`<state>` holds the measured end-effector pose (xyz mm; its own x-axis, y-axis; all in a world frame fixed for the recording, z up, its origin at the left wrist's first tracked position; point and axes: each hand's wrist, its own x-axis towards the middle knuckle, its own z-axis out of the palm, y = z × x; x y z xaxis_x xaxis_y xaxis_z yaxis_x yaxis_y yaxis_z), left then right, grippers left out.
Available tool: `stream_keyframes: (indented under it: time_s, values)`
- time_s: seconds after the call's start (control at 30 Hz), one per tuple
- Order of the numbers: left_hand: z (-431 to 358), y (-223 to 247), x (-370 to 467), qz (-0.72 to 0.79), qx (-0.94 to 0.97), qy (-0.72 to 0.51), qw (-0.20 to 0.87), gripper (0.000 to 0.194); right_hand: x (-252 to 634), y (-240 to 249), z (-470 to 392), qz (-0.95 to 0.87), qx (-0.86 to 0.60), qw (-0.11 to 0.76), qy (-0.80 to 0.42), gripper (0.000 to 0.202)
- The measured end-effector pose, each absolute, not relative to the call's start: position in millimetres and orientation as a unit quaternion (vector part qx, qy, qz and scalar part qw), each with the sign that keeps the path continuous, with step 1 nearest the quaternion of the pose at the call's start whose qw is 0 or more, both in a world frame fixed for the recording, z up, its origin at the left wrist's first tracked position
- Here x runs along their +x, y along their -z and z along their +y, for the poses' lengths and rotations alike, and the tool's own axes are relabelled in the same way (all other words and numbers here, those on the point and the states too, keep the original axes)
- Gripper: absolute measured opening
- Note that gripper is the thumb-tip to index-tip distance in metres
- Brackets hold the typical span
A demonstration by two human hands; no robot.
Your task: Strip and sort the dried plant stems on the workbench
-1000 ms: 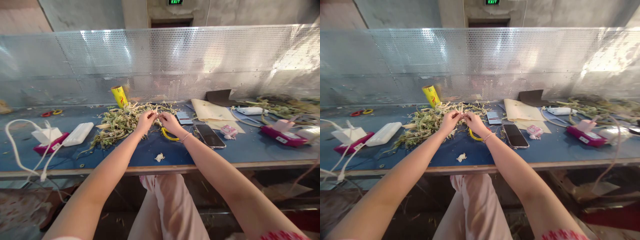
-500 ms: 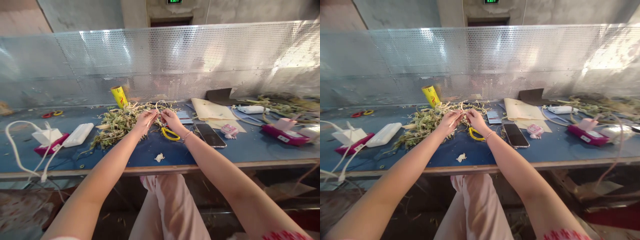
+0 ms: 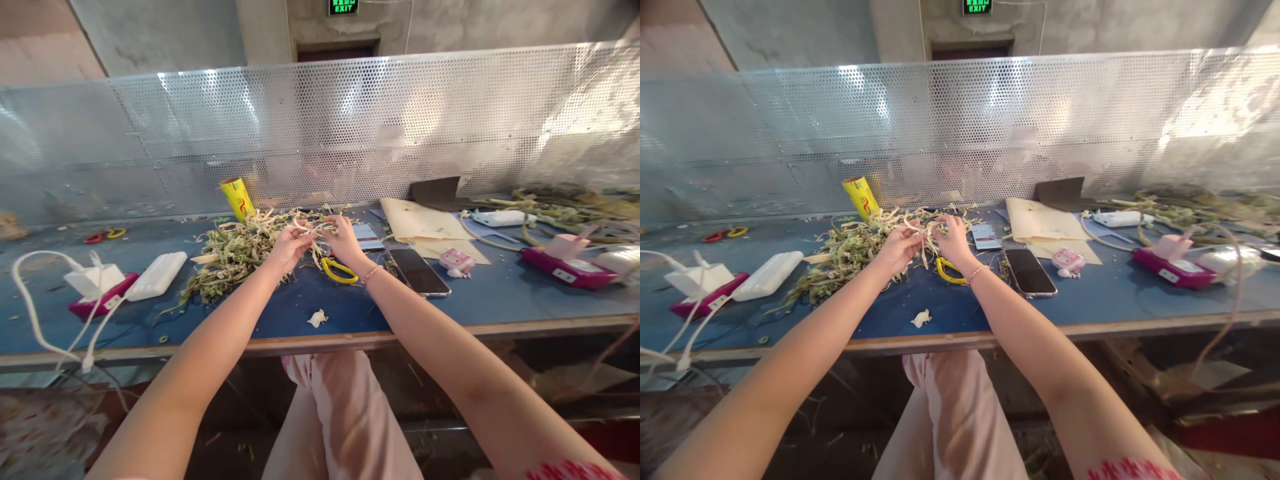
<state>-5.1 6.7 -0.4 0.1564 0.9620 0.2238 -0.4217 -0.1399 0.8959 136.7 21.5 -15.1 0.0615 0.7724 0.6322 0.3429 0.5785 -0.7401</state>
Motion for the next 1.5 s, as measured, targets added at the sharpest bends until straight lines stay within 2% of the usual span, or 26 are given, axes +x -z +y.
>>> stream_keyframes:
  time_s: [0.07, 0.13, 0.27, 0.37, 0.67, 0.83, 1.23, 1.37, 1.5]
  values:
    - [6, -1, -5, 0.284, 0.478, -0.596, 0.578, 0.032, 136, 14, 17, -0.642, -0.433, 0.609, -0.172, 0.032]
    - [4, -3, -5, 0.279, 0.485, -0.609, 0.562, 0.025, 134, 13, 12, -0.662, -0.418, 0.589, -0.199, 0.034]
    - [4, -3, -5, 0.277, 0.500, -0.622, 0.535, 0.017, 129, 14, 5, -0.740, -0.389, 0.478, -0.270, 0.017]
    - [6, -1, -6, 0.279, 0.511, -0.620, 0.525, 0.014, 128, 15, 6, -0.745, -0.376, 0.467, -0.292, 0.008]
    - [4, -7, -9, 0.281, 0.500, -0.605, 0.552, 0.007, 144, 10, 13, -0.764, -0.385, 0.514, -0.051, 0.014]
    - [7, -5, -11, 0.296, 0.517, -0.610, 0.522, 0.013, 151, 9, 12, -0.709, -0.445, 0.547, 0.025, 0.016]
    - [7, -2, -8, 0.311, 0.557, -0.606, 0.474, 0.021, 146, 7, 12, -0.716, -0.384, 0.563, -0.152, 0.020]
    - [9, 1, -8, 0.291, 0.566, -0.612, 0.470, 0.024, 142, 10, 11, -0.735, -0.331, 0.568, -0.165, 0.031]
    - [10, 2, -9, 0.282, 0.595, -0.601, 0.452, 0.025, 141, 13, 12, -0.730, -0.310, 0.578, -0.191, 0.028]
